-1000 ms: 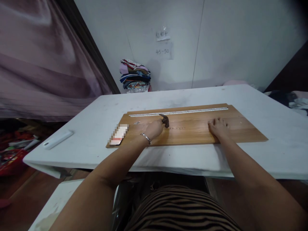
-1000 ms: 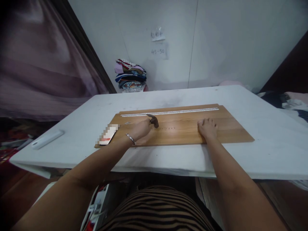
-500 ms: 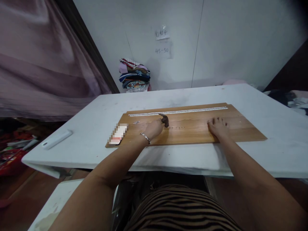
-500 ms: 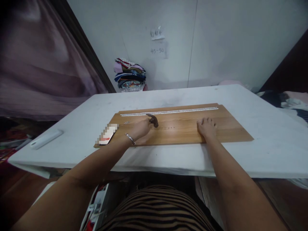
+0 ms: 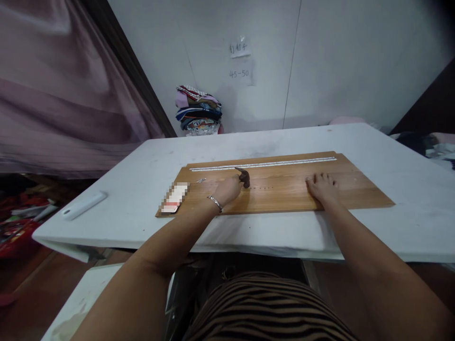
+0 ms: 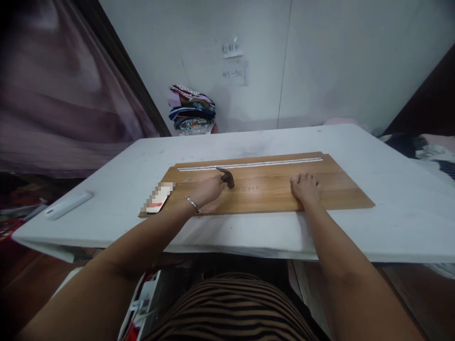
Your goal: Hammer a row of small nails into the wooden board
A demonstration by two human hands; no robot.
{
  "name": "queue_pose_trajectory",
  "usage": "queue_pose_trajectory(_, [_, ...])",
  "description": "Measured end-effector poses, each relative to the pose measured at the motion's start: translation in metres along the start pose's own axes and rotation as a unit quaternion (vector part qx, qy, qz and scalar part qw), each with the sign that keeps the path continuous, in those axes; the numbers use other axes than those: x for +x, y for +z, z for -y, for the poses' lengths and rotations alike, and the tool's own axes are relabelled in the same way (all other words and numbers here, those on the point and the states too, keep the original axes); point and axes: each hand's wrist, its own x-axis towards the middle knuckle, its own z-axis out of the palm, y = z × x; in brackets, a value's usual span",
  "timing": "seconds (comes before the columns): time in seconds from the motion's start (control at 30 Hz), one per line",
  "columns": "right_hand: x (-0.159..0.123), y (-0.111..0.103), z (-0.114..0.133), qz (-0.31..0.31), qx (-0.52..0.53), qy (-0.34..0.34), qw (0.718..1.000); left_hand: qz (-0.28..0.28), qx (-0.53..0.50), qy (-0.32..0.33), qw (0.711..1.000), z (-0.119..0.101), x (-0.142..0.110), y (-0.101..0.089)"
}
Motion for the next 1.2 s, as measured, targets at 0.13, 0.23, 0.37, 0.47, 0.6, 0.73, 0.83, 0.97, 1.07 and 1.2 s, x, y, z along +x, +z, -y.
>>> queue_pose_trajectory(0.13, [-0.0009,-0.0020,0.0012,0.005,-0.001,0.001,1.000,0.007,0.016,-0.003,1.000,0.0000,0.0000,-0.0001])
queue_pose_trajectory(0.23, [-0.0010,-0.0028,0.0016,0.012,-0.006,0.000,1.000,0.012,0.021,0.000,1.000,0.0005,-0.0001,0.0005])
queue_pose_trajectory(0.37, [-0.0003,-0.0028,0.0015,0.010,-0.006,-0.001,1.000,0.006,0.017,0.004,1.000,0.0020,0.0001,0.0015])
queue_pose_trajectory(0.47, [-0.0004,-0.0033,0.0015,0.005,-0.006,-0.002,1.000,0.005,0.012,0.004,1.000,0.0027,-0.0001,0.0008])
queue_pose_trajectory(0.6, [-0.0016,-0.0046,0.0022,0.007,-0.007,-0.004,1.000,-0.006,0.010,0.002,1.000,0.0027,0.0006,-0.0012])
queue_pose_trajectory(0.73, [-0.0013,-0.0037,0.0025,0.009,-0.005,0.000,1.000,-0.005,0.013,-0.004,1.000,0.0016,0.0007,-0.0019])
queue_pose_trajectory(0.83, [-0.0006,-0.0024,0.0022,0.005,-0.006,0.002,1.000,0.006,0.012,0.000,1.000,0.0010,-0.0003,-0.0009])
queue_pose_trajectory(0.97, [-0.0012,-0.0035,0.0021,0.012,-0.009,-0.001,1.000,0.008,0.020,-0.002,1.000,0.0008,-0.0009,-0.0003])
queue_pose_trajectory(1.07, [-0.0020,-0.0047,0.0023,0.012,-0.004,-0.002,1.000,0.006,0.014,-0.002,1.000,0.0004,-0.0002,-0.0019])
queue_pose_trajectory(1.2, [-0.0014,-0.0034,0.0019,0.006,-0.005,0.001,1.000,0.006,0.016,-0.003,1.000,-0.0004,0.0012,-0.0043])
